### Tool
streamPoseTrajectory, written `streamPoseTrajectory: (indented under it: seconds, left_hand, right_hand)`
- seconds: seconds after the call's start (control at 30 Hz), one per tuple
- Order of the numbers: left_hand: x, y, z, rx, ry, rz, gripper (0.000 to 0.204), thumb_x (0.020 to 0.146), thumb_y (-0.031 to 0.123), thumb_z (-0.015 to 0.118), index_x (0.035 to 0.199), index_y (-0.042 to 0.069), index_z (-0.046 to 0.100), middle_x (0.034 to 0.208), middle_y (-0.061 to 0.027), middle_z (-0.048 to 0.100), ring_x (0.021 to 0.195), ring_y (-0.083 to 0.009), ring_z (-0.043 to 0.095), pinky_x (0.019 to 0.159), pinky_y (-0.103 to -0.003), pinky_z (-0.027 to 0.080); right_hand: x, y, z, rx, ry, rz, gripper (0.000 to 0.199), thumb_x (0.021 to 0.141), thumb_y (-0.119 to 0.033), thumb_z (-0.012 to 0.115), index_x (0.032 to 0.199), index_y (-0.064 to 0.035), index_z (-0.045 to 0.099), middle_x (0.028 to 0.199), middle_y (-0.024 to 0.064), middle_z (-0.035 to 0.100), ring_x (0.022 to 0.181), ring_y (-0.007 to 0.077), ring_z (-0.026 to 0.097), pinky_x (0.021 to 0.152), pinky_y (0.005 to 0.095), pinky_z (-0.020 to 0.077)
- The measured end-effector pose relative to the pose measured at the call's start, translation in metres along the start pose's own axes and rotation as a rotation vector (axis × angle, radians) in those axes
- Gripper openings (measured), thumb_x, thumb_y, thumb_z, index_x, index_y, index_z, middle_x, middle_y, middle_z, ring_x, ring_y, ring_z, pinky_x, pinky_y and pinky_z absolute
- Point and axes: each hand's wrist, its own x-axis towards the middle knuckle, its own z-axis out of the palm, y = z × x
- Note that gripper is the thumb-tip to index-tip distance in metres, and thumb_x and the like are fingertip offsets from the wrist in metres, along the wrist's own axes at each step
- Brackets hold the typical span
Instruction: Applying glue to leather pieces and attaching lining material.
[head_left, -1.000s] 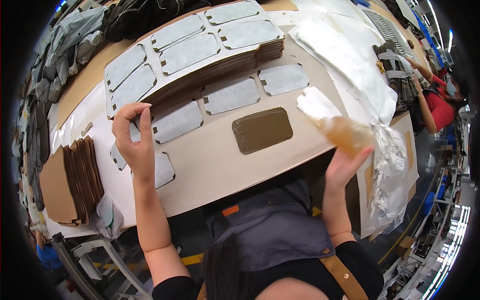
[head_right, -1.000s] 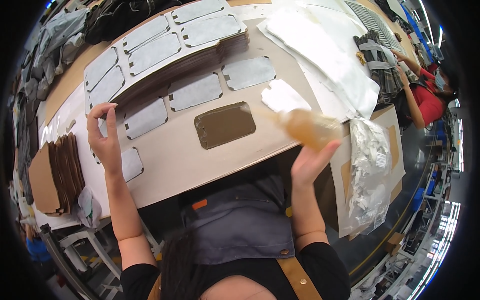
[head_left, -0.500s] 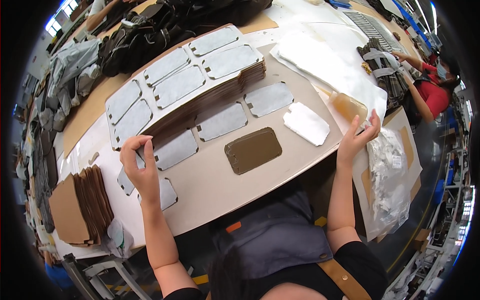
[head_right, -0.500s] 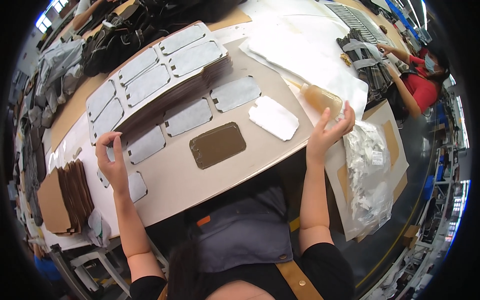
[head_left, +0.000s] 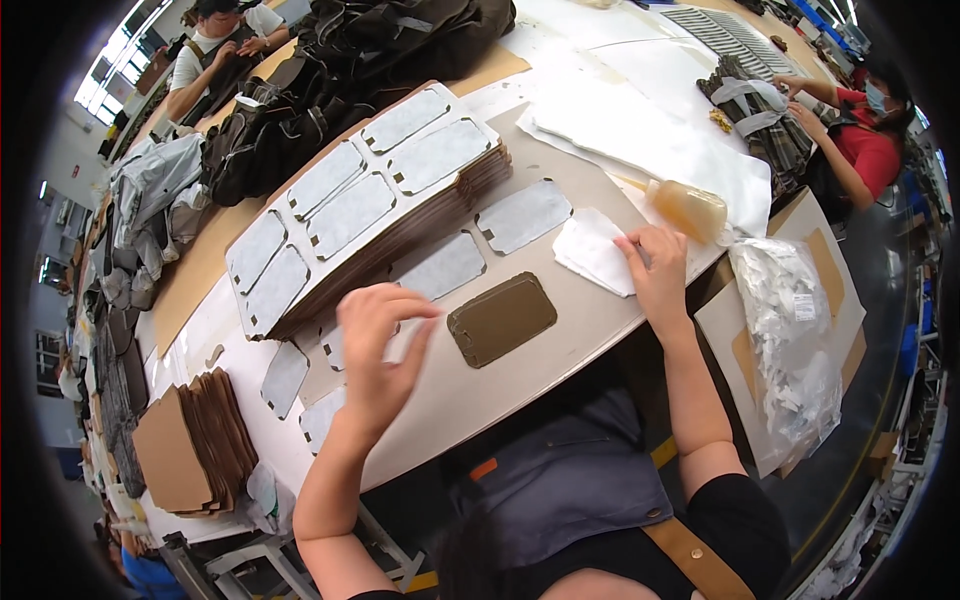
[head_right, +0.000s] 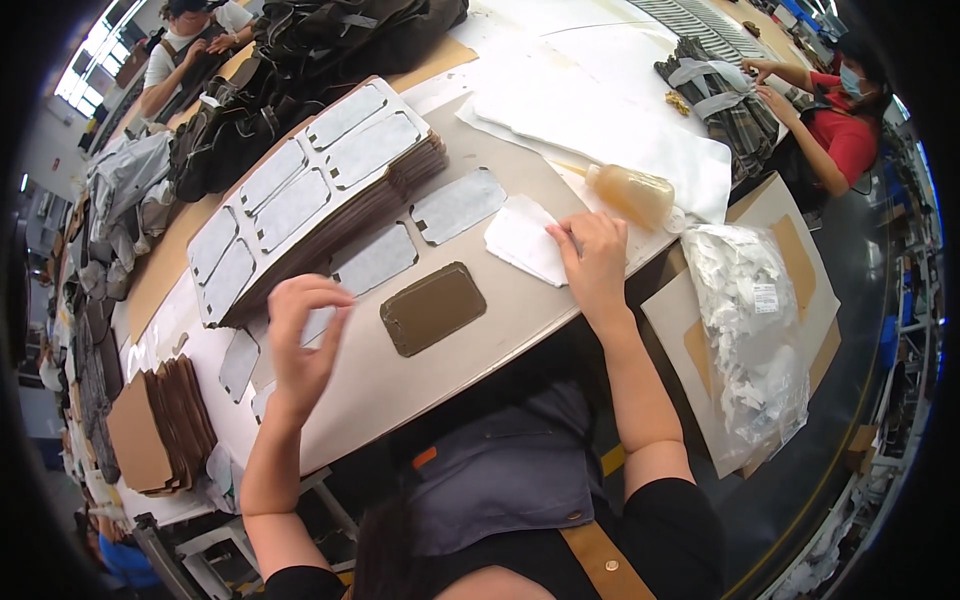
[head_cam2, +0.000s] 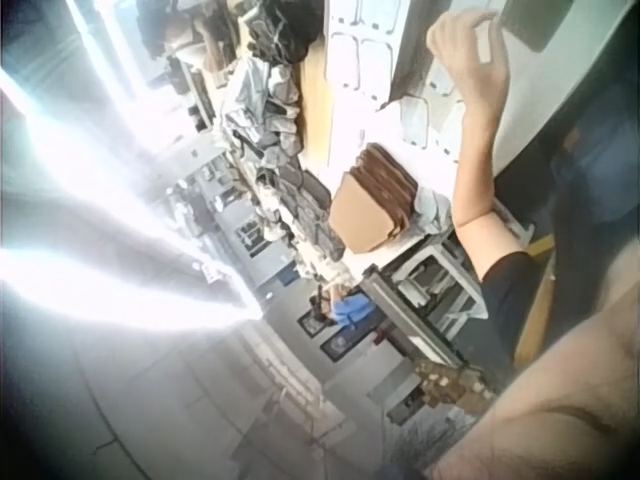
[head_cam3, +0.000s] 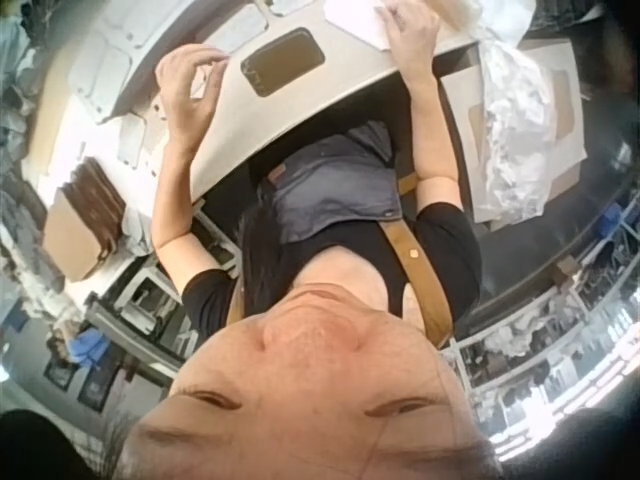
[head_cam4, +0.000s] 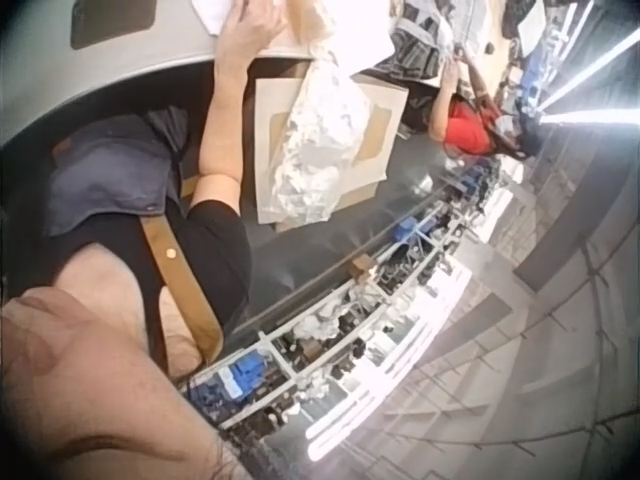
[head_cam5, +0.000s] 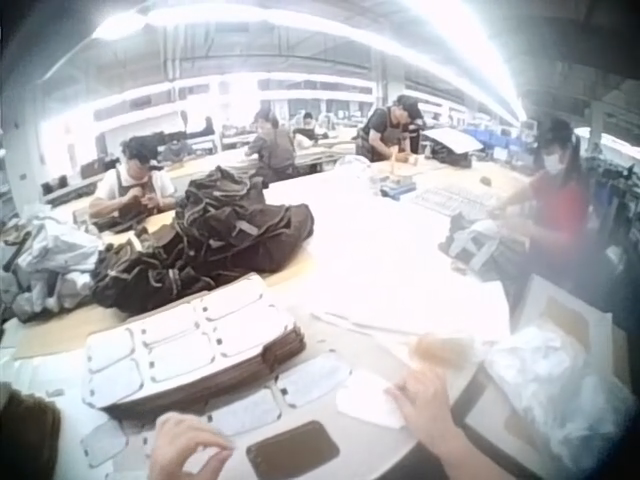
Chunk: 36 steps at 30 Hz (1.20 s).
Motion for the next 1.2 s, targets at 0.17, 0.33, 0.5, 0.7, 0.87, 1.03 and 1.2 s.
streamPoseTrajectory:
  seconds: [0.17, 0.33, 0.5, 0.7, 0.87, 1.03, 1.2]
  left_hand:
    - [0.038, 0.017, 0.07, -0.147, -0.32, 0.138, 0.026, 0.087, 0.008, 0.075, 0.113, 0.009, 0.068, 0.118, -0.0086, 0.068, 0.115, -0.0289, 0.061, 0.101, -0.042, 0.042]
    - [0.054, 0.024, 0.135, 0.038, -0.363, 0.326, 0.045, 0.089, 0.025, 0.075, 0.129, 0.01, 0.06, 0.138, -0.0104, 0.059, 0.132, -0.0297, 0.054, 0.109, -0.046, 0.041]
    - [0.052, 0.023, 0.15, 0.19, -0.49, 0.359, 0.049, 0.089, 0.035, 0.075, 0.128, 0.009, 0.062, 0.138, -0.0095, 0.059, 0.132, -0.0276, 0.054, 0.113, -0.048, 0.038]
    - [0.053, 0.028, 0.148, 0.255, -0.51, 0.356, 0.05, 0.089, 0.038, 0.075, 0.127, 0.01, 0.063, 0.136, -0.0079, 0.06, 0.131, -0.0262, 0.054, 0.118, -0.051, 0.033]
    - [0.057, 0.029, 0.146, 0.255, -0.523, 0.329, 0.052, 0.089, 0.043, 0.074, 0.129, 0.01, 0.063, 0.132, -0.0083, 0.062, 0.129, -0.0273, 0.054, 0.119, -0.051, 0.032]
    - [0.073, 0.037, 0.118, -0.603, -0.482, -0.286, 0.049, 0.102, 0.038, 0.063, 0.134, 0.001, 0.059, 0.125, -0.0158, 0.067, 0.118, -0.0281, 0.062, 0.111, -0.043, 0.042]
    - [0.05, 0.041, 0.103, -0.788, -0.464, -0.44, 0.038, 0.106, 0.033, 0.06, 0.124, 0.0, 0.066, 0.093, -0.0056, 0.07, 0.078, -0.0081, 0.06, 0.07, -0.026, 0.05]
  right_hand:
    - [-0.002, -0.003, -0.001, -0.075, -0.013, -0.096, 0.01, 0.093, -0.015, 0.072, 0.091, -0.0057, 0.071, 0.086, 0.0051, 0.068, 0.085, 0.0244, 0.06, 0.084, 0.0383, 0.0381]
    - [-0.006, -0.002, 0.0, -0.07, -0.028, -0.125, 0.018, 0.095, -0.018, 0.07, 0.109, -0.0076, 0.075, 0.094, 0.0043, 0.067, 0.088, 0.0228, 0.06, 0.086, 0.0378, 0.0381]
    - [-0.005, 0.006, -0.004, -0.014, 0.024, -0.047, 0.027, 0.099, -0.019, 0.066, 0.122, -0.0068, 0.074, 0.098, 0.0059, 0.063, 0.09, 0.0216, 0.059, 0.083, 0.0358, 0.0395]
    - [-0.012, 0.015, -0.023, 0.56, 0.207, 0.562, 0.028, 0.108, -0.022, 0.056, 0.125, -0.0049, 0.071, 0.105, -0.0004, 0.069, 0.089, 0.0125, 0.062, 0.081, 0.0295, 0.048]
    - [-0.002, 0.028, -0.042, 1.338, 0.557, 0.519, 0.03, 0.11, -0.024, 0.055, 0.118, 0.0008, 0.07, 0.109, 0.002, 0.073, 0.095, 0.009, 0.067, 0.085, 0.024, 0.0533]
    - [-0.012, 0.003, -0.043, 1.199, -0.022, 0.513, 0.018, 0.106, -0.017, 0.062, 0.112, -0.0014, 0.069, 0.099, 0.0022, 0.073, 0.089, 0.0035, 0.064, 0.078, 0.0206, 0.0514]
    - [-0.009, -0.038, -0.041, 1.184, -0.448, 0.564, 0.018, 0.105, -0.017, 0.063, 0.116, -0.0028, 0.063, 0.091, 0.0015, 0.071, 0.08, 0.0018, 0.062, 0.069, 0.0185, 0.0481]
